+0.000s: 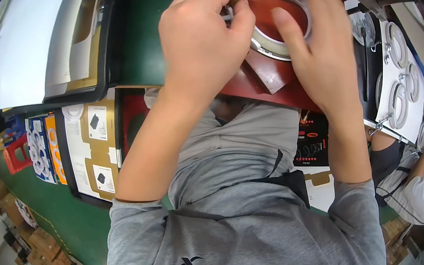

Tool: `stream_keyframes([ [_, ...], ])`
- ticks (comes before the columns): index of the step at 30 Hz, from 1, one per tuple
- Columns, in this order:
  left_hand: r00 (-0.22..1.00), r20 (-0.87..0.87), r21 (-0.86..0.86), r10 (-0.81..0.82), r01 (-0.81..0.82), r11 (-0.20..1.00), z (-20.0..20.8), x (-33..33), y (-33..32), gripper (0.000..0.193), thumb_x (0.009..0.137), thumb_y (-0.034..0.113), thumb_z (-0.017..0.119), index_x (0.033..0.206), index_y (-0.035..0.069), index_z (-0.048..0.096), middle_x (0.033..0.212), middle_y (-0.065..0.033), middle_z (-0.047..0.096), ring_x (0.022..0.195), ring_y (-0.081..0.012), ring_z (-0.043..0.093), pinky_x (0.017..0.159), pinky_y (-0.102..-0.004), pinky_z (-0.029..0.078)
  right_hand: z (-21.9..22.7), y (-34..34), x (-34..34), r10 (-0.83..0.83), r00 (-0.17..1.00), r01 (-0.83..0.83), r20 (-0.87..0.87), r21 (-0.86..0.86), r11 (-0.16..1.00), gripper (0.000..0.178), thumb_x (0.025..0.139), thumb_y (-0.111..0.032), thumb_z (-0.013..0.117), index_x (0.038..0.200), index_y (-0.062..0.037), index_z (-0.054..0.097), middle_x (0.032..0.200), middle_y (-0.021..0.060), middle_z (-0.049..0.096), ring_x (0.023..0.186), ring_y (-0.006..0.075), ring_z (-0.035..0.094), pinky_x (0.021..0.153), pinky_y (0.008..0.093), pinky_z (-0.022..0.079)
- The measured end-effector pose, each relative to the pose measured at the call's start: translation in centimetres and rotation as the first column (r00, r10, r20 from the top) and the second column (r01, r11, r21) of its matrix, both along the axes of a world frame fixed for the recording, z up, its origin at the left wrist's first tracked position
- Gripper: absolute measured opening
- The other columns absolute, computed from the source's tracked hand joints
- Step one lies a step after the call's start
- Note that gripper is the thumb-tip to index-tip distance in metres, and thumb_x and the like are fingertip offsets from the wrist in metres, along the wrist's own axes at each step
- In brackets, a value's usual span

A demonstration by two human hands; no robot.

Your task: Assembling circular electronic components using a press machine and manual adhesive application.

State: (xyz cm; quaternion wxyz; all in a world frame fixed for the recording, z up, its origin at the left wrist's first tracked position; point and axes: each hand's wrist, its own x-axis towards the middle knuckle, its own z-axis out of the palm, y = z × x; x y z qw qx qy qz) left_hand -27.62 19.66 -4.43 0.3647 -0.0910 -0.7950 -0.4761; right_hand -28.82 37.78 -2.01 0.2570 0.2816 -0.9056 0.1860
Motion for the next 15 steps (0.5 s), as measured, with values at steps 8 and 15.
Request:
stream_keyframes([
  [8, 0.999, 0.039, -0.115, 0.008, -0.003, 0.993, 1.9, 0.3, -0.5, 0.012, 0.082, 0.000, 0.072, 0.094, 0.001, 0.075, 0.099, -0.0176, 0.076, 0.081, -0.0284, 0.075, 0.071, -0.0343, 0.060, 1.2, -0.5, -0.2, -0.097, 0.976, 0.080, 0.197, 0.091, 0.993, 0.065, 0.106, -0.043, 0.056, 0.146, 0.0084, 0.051, 0.152, 0.0296, 0.050, 0.142, 0.0445, 0.047, 0.118, 0.0443, 0.037],
  [15, 0.996, 0.085, -0.116, 0.014, -0.005, 0.993, 0.2, 0.1, -0.5, 0.019, 0.088, 0.006, 0.073, 0.106, 0.000, 0.075, 0.106, -0.0142, 0.077, 0.084, -0.0235, 0.075, 0.074, -0.0311, 0.059, -0.4, -0.3, -0.5, -0.048, 0.986, 0.055, 0.158, -0.038, 0.998, 0.068, 0.102, -0.042, 0.062, 0.142, 0.0113, 0.051, 0.147, 0.0307, 0.052, 0.139, 0.0456, 0.048, 0.117, 0.0483, 0.038],
])
